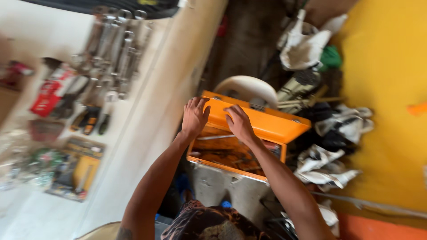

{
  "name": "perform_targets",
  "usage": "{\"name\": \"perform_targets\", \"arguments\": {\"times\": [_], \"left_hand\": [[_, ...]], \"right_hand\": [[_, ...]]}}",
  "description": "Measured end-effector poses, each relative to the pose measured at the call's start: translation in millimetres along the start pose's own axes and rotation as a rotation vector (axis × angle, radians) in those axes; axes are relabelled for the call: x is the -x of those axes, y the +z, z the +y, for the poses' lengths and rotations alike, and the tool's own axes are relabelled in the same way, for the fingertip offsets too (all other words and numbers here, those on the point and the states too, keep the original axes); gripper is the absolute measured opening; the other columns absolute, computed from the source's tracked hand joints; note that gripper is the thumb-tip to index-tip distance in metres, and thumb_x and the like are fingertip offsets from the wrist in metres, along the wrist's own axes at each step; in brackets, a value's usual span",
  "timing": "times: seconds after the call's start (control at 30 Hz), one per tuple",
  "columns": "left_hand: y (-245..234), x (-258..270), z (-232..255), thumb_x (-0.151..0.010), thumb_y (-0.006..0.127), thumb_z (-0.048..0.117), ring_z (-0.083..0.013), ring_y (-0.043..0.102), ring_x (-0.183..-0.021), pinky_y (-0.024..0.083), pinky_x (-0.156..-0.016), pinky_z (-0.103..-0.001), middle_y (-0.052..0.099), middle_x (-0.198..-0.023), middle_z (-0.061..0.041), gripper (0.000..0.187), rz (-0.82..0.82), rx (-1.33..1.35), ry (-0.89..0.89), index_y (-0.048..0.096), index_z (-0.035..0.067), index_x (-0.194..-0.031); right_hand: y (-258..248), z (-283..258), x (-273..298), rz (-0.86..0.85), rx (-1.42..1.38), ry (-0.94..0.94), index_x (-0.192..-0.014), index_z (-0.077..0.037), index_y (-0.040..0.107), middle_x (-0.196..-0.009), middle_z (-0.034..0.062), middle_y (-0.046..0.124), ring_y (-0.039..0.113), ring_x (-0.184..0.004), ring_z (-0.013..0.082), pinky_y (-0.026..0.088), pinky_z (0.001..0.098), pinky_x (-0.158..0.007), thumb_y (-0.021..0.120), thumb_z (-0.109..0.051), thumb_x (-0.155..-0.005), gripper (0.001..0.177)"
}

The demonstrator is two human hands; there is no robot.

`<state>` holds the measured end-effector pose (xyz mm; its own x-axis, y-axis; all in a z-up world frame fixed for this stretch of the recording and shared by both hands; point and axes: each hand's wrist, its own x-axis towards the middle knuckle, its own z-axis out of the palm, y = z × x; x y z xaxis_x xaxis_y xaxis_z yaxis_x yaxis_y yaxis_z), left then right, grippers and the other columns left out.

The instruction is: The person repeatedly picks up wrenches from an orange toolbox and places them on the hood of a white car. The person continues this process, moving multiple wrenches one at a time from the toolbox to the car hood.

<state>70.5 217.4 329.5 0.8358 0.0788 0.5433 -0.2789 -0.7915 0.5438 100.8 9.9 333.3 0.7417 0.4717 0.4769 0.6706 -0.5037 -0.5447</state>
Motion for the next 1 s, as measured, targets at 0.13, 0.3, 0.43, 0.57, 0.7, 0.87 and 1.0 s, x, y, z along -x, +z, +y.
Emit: {"name": "perform_targets", "arguments": {"times": [0.13, 0.3, 0.43, 0.57, 0.7, 0.87, 1.0], "left_hand": [[50.9, 24.0, 54.4, -0.092, 0.067, 0.017, -0.0357, 0.060, -0.108, 0.046, -0.093, -0.049, 0.066, -0.117, -0.013, 0.030, -0.080, 0.046, 0.076, 0.067, 0.008, -0.121], [114.2, 65.6, 97.3, -0.093, 0.067, 0.017, -0.0355, 0.061, -0.108, 0.047, -0.093, -0.049, 0.067, -0.114, -0.013, 0.029, -0.218, 0.128, 0.093, 0.067, 0.008, -0.121], [155.4, 101.0, 103.1, -0.098, 0.066, 0.018, -0.0333, 0.065, -0.106, 0.049, -0.094, -0.050, 0.068, -0.111, -0.014, 0.023, -0.310, 0.155, 0.118, 0.066, 0.007, -0.117], [177.9, 129.4, 81.0, -0.092, 0.064, 0.014, -0.0356, 0.066, -0.103, 0.050, -0.089, -0.051, 0.069, -0.105, -0.014, 0.021, -0.368, 0.166, 0.100, 0.068, 0.008, -0.111], [188.7, 163.1, 46.1, -0.091, 0.066, 0.016, -0.0366, 0.065, -0.101, 0.050, -0.089, -0.051, 0.070, -0.103, -0.013, 0.018, -0.443, 0.115, -0.035, 0.071, 0.010, -0.107], [200.0, 218.0, 8.4, -0.086, 0.069, 0.017, -0.0361, 0.064, -0.105, 0.050, -0.090, -0.051, 0.071, -0.103, -0.012, 0.018, -0.591, 0.078, -0.183, 0.073, 0.012, -0.103], [225.6, 242.2, -16.0, -0.087, 0.070, 0.018, -0.0376, 0.064, -0.104, 0.051, -0.090, -0.051, 0.069, -0.105, -0.014, 0.022, -0.600, 0.057, -0.148, 0.070, 0.010, -0.108]], "right_hand": [[-49.2, 37.5, 86.0, 0.015, 0.020, 0.135, -0.111, 0.000, 0.066, -0.108, 0.0177, 0.066, 0.067, -0.101, 0.0381, 0.054, 0.0432, -0.086, 0.066, -0.002, -0.093, 0.018], [-86.8, 77.4, 175.6, -0.052, -0.031, 0.318, -0.111, -0.003, 0.067, -0.099, 0.0144, 0.069, 0.073, -0.090, 0.0328, 0.058, 0.0402, -0.079, 0.065, -0.005, -0.096, 0.016], [-93.9, 98.4, 228.0, 0.013, -0.016, 0.308, -0.110, -0.001, 0.066, -0.105, 0.0176, 0.070, 0.071, -0.090, 0.0355, 0.057, 0.0408, -0.074, 0.065, -0.004, -0.092, 0.018], [-79.7, 119.6, 266.7, -0.080, 0.015, 0.486, -0.108, -0.002, 0.069, -0.098, 0.0172, 0.069, 0.071, -0.087, 0.0345, 0.056, 0.0415, -0.074, 0.067, -0.007, -0.093, 0.016], [-45.1, 134.7, 307.7, -0.197, -0.014, 0.638, -0.110, -0.003, 0.069, -0.101, 0.0165, 0.069, 0.070, -0.093, 0.0339, 0.056, 0.0416, -0.080, 0.065, -0.010, -0.093, 0.018], [3.1, 158.4, 343.9, -0.394, 0.022, 0.697, -0.109, -0.003, 0.069, -0.109, 0.0172, 0.067, 0.065, -0.104, 0.0374, 0.052, 0.0453, -0.089, 0.067, -0.013, -0.092, 0.020], [31.0, 187.9, 351.2, -0.365, 0.094, 0.763, -0.106, -0.003, 0.069, -0.108, 0.0164, 0.067, 0.064, -0.104, 0.0366, 0.051, 0.0465, -0.090, 0.064, -0.012, -0.095, 0.016]]}}
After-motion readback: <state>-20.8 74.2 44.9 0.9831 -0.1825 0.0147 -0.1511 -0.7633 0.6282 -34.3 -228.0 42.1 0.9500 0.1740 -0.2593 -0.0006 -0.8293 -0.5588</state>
